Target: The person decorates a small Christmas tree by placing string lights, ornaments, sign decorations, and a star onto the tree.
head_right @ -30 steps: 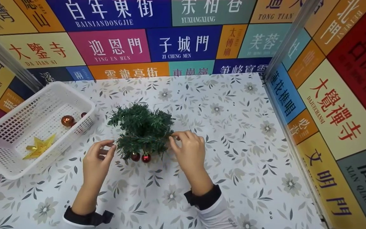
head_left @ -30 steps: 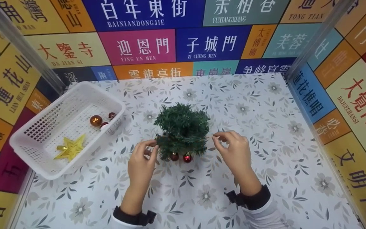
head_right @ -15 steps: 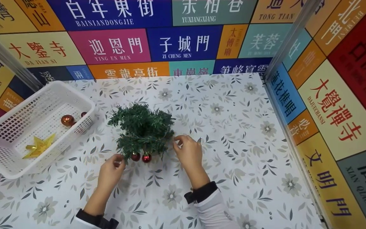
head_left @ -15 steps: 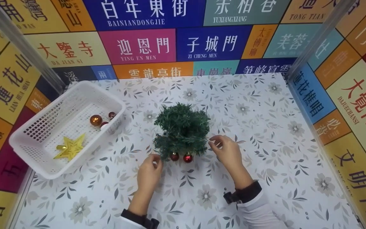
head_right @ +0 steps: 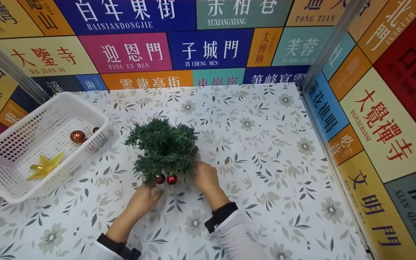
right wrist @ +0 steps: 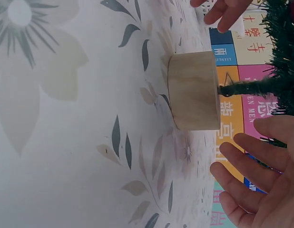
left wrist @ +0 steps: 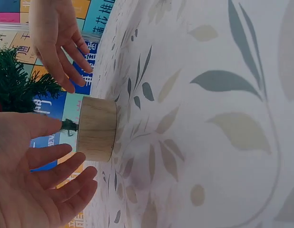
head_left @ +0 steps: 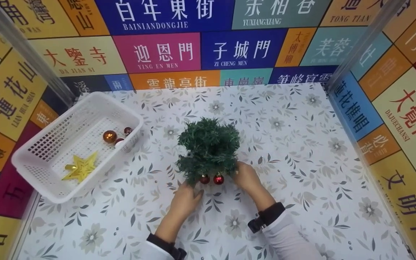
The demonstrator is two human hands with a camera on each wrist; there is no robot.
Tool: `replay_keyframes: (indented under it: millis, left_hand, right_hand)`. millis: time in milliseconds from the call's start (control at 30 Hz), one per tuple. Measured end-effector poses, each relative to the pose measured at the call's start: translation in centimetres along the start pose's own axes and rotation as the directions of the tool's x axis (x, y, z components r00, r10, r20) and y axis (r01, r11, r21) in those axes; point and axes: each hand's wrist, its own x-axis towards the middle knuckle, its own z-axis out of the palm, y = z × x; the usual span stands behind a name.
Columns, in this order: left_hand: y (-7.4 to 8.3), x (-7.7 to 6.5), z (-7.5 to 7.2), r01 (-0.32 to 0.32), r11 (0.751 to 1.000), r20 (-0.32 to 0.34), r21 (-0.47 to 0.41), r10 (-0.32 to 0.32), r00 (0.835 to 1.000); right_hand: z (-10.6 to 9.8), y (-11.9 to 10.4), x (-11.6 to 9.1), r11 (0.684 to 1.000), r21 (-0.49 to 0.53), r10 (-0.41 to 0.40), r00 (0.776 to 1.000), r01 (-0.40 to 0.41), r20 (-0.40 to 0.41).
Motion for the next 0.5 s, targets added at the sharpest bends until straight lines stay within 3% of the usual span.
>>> replay_keyframes:
  millis: [267,500]
  left_hand:
    - [0.3,-0.3,1.0,-0.115,0.991,0.011,0.065,0.115,0.993]
    - [0.9,0.0,2.0,-0.233,0.964,0.05,0.127,0.229,0.972]
  right_hand:
    - [1.5,-0.1,0.1,0.998,-0.019,-0.053,0.998,0.053,0.024]
    - [1.9,-0.4,0.3,0.999,-0.023,-0.034,0.999,0.035,0.026]
